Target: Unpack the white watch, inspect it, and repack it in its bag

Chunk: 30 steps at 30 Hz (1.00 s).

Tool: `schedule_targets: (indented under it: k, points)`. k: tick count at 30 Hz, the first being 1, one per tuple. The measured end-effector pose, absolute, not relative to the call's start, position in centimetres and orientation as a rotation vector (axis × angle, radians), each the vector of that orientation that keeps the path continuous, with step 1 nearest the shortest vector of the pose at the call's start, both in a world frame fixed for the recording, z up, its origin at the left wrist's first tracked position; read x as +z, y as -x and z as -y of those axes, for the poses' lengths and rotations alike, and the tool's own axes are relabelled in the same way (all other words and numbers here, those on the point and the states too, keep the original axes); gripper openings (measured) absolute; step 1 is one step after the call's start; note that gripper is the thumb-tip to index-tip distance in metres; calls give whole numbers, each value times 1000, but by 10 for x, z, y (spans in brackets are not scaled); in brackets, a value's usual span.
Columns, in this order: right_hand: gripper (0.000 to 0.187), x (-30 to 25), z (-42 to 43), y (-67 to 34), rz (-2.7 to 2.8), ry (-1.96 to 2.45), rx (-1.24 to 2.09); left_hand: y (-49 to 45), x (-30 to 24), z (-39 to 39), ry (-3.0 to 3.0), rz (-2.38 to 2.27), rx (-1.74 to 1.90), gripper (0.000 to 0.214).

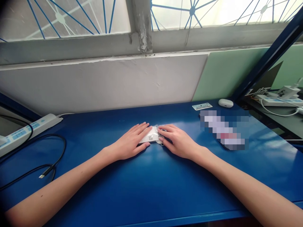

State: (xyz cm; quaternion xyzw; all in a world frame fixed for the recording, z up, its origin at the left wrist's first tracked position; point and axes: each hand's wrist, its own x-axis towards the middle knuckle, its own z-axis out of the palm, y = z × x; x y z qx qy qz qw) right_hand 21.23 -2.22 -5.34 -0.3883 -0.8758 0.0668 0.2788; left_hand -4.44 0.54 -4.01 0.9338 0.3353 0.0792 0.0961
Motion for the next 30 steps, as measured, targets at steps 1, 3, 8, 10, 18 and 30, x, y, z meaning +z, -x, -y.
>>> schedule_targets:
  k: [1, 3, 8, 10, 18, 30]
  points:
    - [36, -53, 23, -212, 2343, 1042, 181, 45, -40, -6, -2768, -988, 240, 61]
    - [34, -53, 24, -210, 2328, 1053, 192, 45, -41, -6, -2769, -982, 242, 61]
    - [36, -52, 24, -209, 2354, 1095, 202, 44, -41, -6, -2766, -999, 211, 62]
    - [37, -51, 24, -208, 2399, 1087, 161, 44, -40, -5, -2765, -999, 208, 62]
    - [40, -50, 26, -203, 2484, 1015, 18, 42, -42, -5, -2770, -995, 229, 63]
    - [39, -50, 23, -203, 2441, 1051, 151, 42, -38, -5, -2779, -1022, 166, 63]
